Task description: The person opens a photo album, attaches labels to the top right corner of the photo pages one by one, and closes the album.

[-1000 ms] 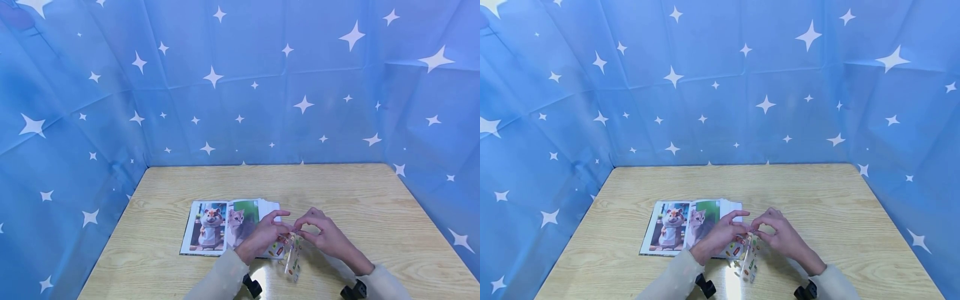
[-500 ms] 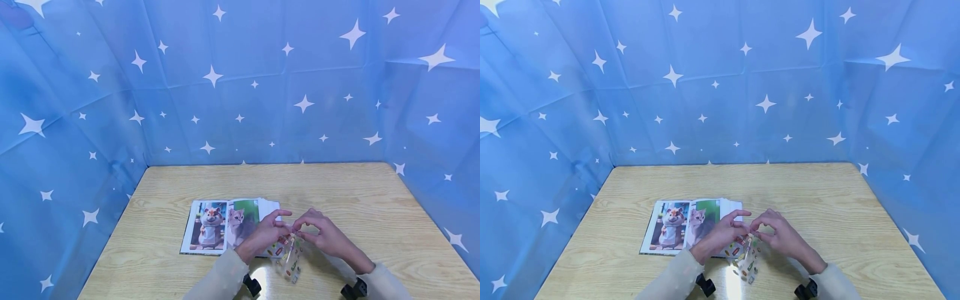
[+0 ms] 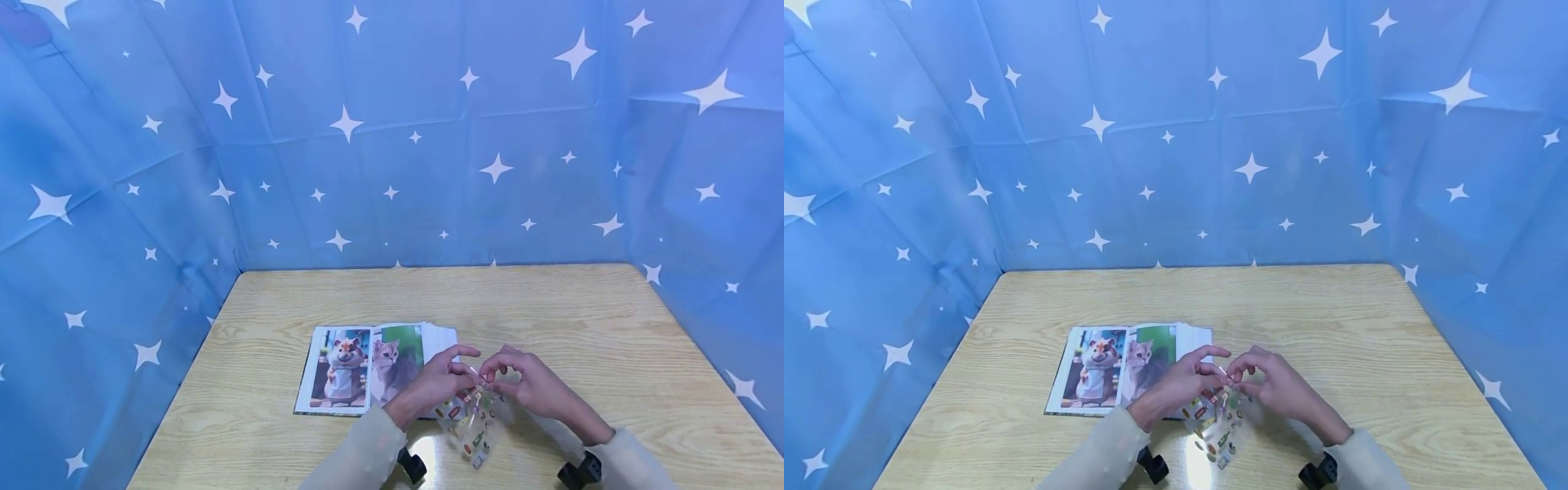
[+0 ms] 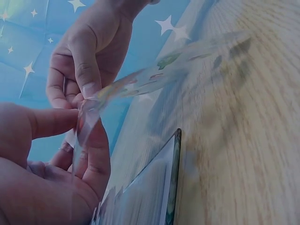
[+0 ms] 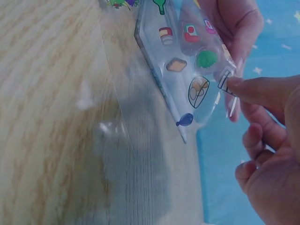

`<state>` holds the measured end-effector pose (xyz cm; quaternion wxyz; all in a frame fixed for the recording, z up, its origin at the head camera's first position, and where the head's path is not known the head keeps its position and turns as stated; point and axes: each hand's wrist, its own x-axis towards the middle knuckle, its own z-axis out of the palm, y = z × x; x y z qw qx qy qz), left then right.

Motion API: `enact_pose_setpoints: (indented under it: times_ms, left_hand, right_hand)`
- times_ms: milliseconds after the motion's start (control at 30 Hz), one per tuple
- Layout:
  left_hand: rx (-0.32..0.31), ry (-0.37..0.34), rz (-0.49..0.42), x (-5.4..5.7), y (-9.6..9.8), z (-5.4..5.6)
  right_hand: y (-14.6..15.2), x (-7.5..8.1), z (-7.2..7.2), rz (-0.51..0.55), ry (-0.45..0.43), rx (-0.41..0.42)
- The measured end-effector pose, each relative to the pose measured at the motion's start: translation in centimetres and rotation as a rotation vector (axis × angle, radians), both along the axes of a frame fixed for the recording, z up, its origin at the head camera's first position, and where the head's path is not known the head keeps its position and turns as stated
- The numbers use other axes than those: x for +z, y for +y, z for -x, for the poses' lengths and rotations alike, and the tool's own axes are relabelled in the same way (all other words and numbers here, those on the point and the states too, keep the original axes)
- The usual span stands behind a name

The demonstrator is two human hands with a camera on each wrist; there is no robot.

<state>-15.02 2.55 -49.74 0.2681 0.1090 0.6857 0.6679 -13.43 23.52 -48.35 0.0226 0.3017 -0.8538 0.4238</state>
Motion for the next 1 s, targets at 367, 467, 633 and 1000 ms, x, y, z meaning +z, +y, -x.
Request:
enact_pose_setpoints:
  times_ms: [367,467,633,1000]
  left_hand:
    - [-0.003,-0.001,0.015,-0.31,-0.13,0.09]
    - [0.008,-0.008,0.016,-0.4,-0.14,0.02]
    - [0.018,-0.014,0.008,-0.4,-0.05,-0.07]
    - [-0.022,0.019,0.001,-0.56,-0.01,0.0]
  right_hand:
    - [-0.31,-0.22,-0.07,0.031,0.008,-0.012]
    - [-0.4,-0.15,-0.06,0.031,0.016,-0.01]
    - [-0.35,0.01,-0.1,0.027,-0.019,-0.003]
    - [-0.12,-0.04,0.03,0.017,-0.237,0.032]
